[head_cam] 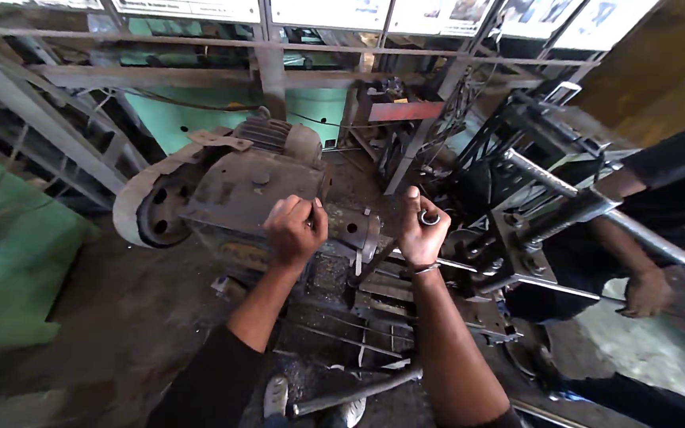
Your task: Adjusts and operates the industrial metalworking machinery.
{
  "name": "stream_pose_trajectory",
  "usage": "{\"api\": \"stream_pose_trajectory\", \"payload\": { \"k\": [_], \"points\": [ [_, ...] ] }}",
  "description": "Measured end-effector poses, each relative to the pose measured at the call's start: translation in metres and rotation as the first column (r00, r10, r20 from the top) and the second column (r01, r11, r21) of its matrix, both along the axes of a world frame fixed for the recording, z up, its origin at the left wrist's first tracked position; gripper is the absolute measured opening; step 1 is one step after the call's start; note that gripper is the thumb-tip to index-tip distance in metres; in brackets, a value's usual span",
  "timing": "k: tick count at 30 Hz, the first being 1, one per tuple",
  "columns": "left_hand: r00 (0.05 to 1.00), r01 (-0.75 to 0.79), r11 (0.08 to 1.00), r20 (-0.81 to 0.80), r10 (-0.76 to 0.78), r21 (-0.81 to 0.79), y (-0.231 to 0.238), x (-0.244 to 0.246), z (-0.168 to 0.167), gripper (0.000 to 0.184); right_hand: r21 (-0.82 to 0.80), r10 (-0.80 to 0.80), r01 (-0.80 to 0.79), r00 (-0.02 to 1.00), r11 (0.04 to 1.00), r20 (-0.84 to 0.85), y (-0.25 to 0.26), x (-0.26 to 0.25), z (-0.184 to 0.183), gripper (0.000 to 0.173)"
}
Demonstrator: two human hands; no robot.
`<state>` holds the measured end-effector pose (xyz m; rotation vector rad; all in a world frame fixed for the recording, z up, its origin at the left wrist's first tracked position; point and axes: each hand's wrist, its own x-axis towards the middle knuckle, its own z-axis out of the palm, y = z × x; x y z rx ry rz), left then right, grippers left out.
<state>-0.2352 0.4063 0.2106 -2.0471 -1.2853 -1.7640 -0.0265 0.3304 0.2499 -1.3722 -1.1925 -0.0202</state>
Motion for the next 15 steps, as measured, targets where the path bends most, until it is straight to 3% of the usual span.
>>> {"api": "stream_pose_trajectory", "payload": {
  "k": [7, 11, 13, 15],
  "points": [
    [1.0, 0.022, 1.0, 0.003, -0.022, -0.011, -0.001, -0.001, 0.002, 0.034, 0.171, 0.101, -0.127, 0.983, 0.977, 0.154, -0.013, -0.003, 0.004, 0.045],
    [1.0, 0.023, 1.0, 0.006, -0.023, 0.006, 0.0, 0.001, 0.003, 0.034, 0.178, 0.041, -0.094, 0.958, 0.98, 0.284, 0.0, -0.003, -0.015, 0.046],
    [1.0, 0.017, 1.0, 0.0, -0.017, -0.002, 0.0, -0.001, 0.001, 0.033, 0.101, -0.029, 0.003, 0.967, 0.995, 0.254, 0.025, 0.004, -0.018, 0.043],
    [1.0, 0.006, 1.0, 0.004, -0.006, 0.026, 0.002, -0.001, 0.001, 0.033, -0.142, -0.191, 0.199, 0.979, 0.97, 0.072, 0.055, 0.013, -0.016, 0.053]
  ]
}}
